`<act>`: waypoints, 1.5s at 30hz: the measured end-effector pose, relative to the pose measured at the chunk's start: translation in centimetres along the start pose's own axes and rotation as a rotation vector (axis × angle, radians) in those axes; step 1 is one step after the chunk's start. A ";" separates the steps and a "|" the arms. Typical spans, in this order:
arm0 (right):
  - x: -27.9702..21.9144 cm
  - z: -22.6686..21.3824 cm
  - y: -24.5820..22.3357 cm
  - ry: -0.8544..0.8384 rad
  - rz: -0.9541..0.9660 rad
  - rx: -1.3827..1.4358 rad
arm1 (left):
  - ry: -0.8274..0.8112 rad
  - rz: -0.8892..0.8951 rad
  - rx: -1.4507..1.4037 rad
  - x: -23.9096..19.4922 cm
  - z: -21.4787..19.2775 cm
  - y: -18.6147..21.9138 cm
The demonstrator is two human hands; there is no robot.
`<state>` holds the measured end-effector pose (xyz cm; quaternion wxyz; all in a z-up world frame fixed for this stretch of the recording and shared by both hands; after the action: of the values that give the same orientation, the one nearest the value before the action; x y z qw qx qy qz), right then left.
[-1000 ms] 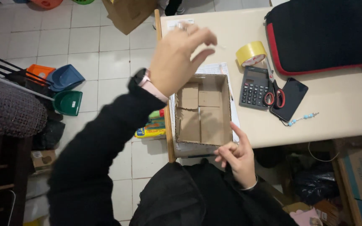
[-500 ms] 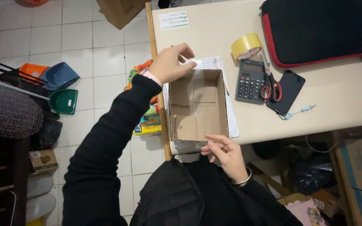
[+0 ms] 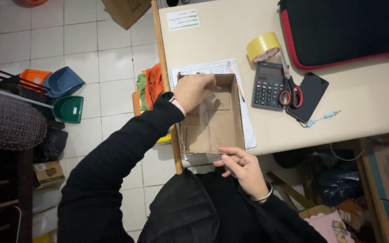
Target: The recorder is assembling and sealing cardboard boxes using packing tape and scissors at a workbench.
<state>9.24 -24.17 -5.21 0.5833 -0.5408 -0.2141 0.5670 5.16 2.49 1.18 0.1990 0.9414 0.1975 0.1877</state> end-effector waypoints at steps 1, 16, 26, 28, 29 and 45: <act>0.0 0.0 0.0 0.008 0.011 0.001 | -0.012 -0.020 0.038 0.0 0.1 -0.1; 0.7 -0.1 -0.5 -0.094 0.130 0.016 | -0.197 -0.034 0.236 -0.8 2.5 -1.2; 1.0 -0.1 -0.7 -0.088 0.172 0.030 | -0.398 -0.014 0.238 -0.6 5.5 -2.3; 1.0 -0.3 -0.7 -0.088 0.185 0.034 | -0.356 -0.001 0.180 -0.6 5.4 -2.2; 1.0 -0.4 -0.8 -0.086 0.186 0.035 | -0.357 0.000 0.179 -0.8 5.3 -2.1; 0.9 -1.5 -1.3 -0.143 0.322 -0.005 | -0.347 -0.113 -0.003 -0.3 3.2 -2.0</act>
<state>11.30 -23.65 -4.92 0.4669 -0.5278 -0.1674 0.6896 5.69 3.12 -2.49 0.2419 0.9467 0.2126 0.0115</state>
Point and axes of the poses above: each hand's wrist, its own x-axis towards the middle knuckle, its own z-axis out of the palm, y = z × x, the point moved 6 cm from there along x, towards the middle knuckle, and after that the axes turned 6 degrees about x, right-handed, at the moved point
